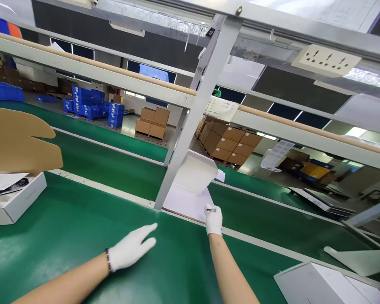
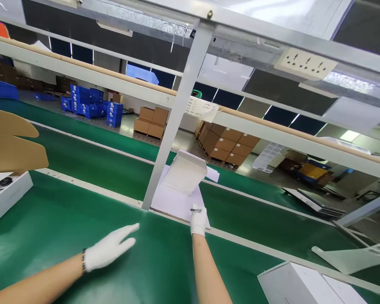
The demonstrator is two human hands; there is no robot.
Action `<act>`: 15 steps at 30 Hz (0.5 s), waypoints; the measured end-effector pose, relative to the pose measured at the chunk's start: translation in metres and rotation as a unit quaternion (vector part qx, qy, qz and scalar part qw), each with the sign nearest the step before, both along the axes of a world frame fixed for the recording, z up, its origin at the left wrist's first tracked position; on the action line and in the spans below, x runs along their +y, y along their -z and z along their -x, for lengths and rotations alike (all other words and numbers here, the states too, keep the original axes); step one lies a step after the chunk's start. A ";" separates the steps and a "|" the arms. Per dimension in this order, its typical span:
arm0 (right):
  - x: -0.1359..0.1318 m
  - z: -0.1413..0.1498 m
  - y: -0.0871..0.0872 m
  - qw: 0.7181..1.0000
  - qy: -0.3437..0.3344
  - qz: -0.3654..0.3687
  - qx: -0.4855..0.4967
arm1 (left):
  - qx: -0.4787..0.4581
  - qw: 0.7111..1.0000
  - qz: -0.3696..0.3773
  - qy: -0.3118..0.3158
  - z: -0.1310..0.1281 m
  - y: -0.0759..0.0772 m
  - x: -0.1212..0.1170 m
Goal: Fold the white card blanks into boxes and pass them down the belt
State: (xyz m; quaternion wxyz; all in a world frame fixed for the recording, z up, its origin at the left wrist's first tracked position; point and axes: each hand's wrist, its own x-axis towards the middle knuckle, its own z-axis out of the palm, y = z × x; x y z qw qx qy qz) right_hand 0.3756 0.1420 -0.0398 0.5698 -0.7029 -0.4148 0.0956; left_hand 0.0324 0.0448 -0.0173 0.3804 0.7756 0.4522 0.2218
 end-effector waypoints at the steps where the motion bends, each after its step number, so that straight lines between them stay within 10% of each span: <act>1: 0.007 -0.007 0.005 1.000 0.011 0.008 0.010 | -0.032 0.999 0.005 0.006 -0.028 -0.001 0.013; 7: 0.042 -0.054 0.025 0.997 0.009 0.071 0.020 | -0.119 0.984 0.015 -0.135 -0.158 -0.011 0.124; 15: 0.106 -0.079 0.052 0.993 -0.106 0.047 0.020 | -0.093 0.959 0.029 -0.265 -0.210 0.028 0.220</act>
